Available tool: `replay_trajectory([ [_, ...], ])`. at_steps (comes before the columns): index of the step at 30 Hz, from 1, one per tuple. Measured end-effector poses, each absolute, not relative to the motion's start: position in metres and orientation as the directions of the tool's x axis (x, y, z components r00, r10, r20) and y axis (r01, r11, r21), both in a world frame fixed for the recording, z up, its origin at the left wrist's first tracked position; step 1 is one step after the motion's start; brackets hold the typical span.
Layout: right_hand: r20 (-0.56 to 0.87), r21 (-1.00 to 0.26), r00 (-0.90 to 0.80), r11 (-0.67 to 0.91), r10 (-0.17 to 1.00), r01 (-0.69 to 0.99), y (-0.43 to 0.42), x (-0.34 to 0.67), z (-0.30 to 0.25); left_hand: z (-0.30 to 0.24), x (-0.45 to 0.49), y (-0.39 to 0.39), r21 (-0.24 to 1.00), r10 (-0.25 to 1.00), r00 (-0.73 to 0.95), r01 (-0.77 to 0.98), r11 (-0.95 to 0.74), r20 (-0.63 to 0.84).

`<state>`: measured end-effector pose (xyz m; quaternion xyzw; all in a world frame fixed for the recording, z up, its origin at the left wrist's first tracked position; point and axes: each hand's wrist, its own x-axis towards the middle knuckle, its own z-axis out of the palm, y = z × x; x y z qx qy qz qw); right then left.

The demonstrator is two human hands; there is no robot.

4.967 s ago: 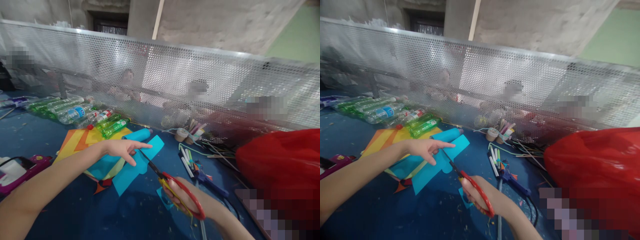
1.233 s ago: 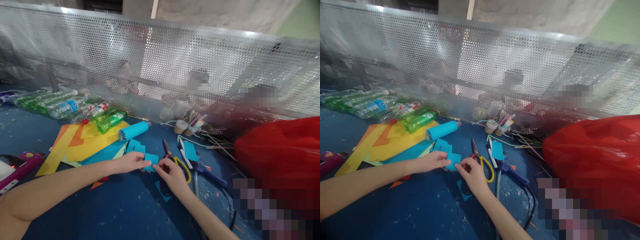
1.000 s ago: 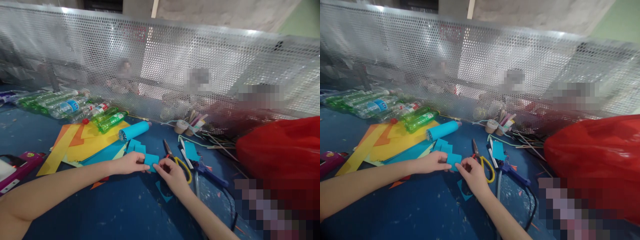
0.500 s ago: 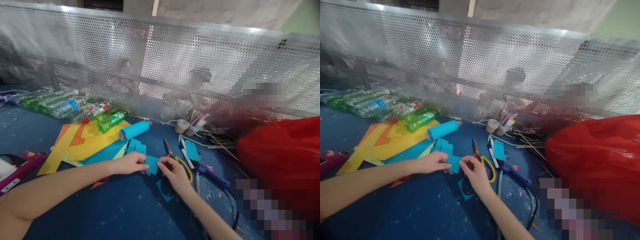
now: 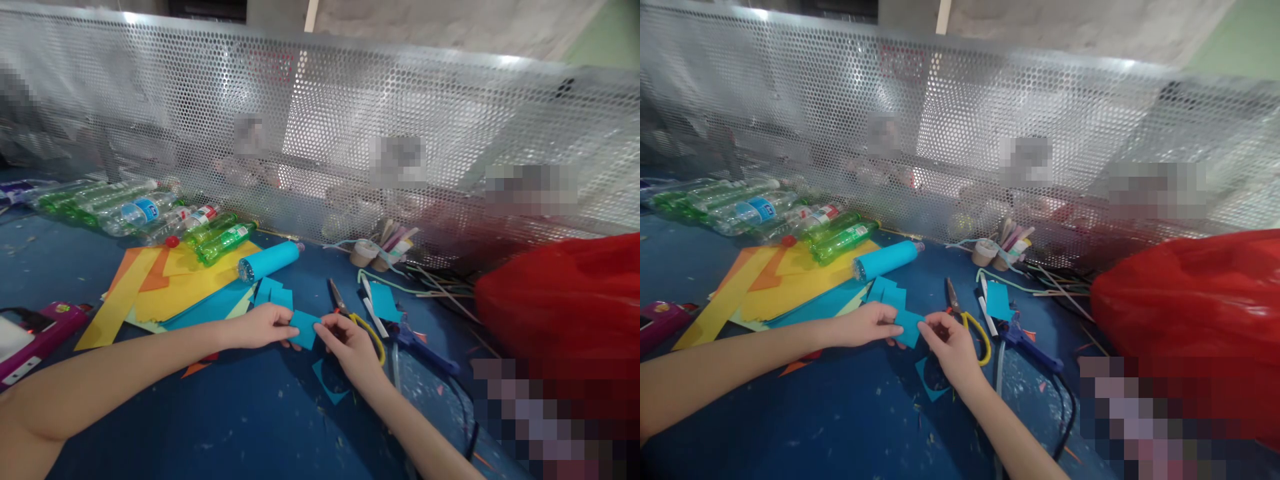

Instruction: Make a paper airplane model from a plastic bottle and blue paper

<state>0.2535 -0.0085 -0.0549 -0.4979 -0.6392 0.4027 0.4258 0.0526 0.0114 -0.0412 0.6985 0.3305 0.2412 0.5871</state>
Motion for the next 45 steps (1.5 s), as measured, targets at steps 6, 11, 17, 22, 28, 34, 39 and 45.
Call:
replay_trajectory([
  [6, 0.151, -0.934, -0.133, 0.186, 0.980, 0.306, -0.009, 0.254, -0.055, -0.043, 0.052, 0.012, 0.978, 0.743, 0.668, 0.179, -0.108, -0.040],
  [11, 0.150, -0.920, -0.139, 0.190, 0.979, 0.344, -0.010, 0.253, -0.052, -0.042, 0.052, 0.012, 0.978, 0.747, 0.664, 0.180, -0.106, -0.041],
  [17, 0.162, -0.923, -0.145, 0.202, 0.976, 0.328, -0.010, 0.253, -0.054, -0.041, 0.052, 0.012, 0.971, 0.745, 0.667, 0.198, -0.136, -0.032],
  [22, 0.164, -0.933, -0.132, 0.197, 0.978, 0.301, -0.010, 0.253, -0.053, -0.043, 0.052, 0.012, 0.979, 0.742, 0.670, 0.164, -0.124, -0.019],
  [28, 0.188, -0.928, -0.092, 0.208, 0.978, 0.309, -0.011, 0.254, -0.053, -0.047, 0.051, 0.014, 0.980, 0.746, 0.666, 0.154, -0.124, -0.010],
  [34, 0.207, -0.925, -0.080, 0.221, 0.975, 0.307, -0.010, 0.254, -0.055, -0.052, 0.054, 0.016, 0.989, 0.781, 0.624, 0.126, -0.076, -0.020],
  [39, 0.211, -0.925, -0.079, 0.225, 0.974, 0.307, -0.010, 0.253, -0.055, -0.049, 0.055, 0.014, 0.990, 0.793, 0.608, 0.135, -0.051, -0.042],
  [45, 0.190, -0.936, -0.078, 0.205, 0.979, 0.288, -0.010, 0.254, -0.055, -0.049, 0.055, 0.013, 0.989, 0.790, 0.611, 0.140, -0.050, -0.047],
])
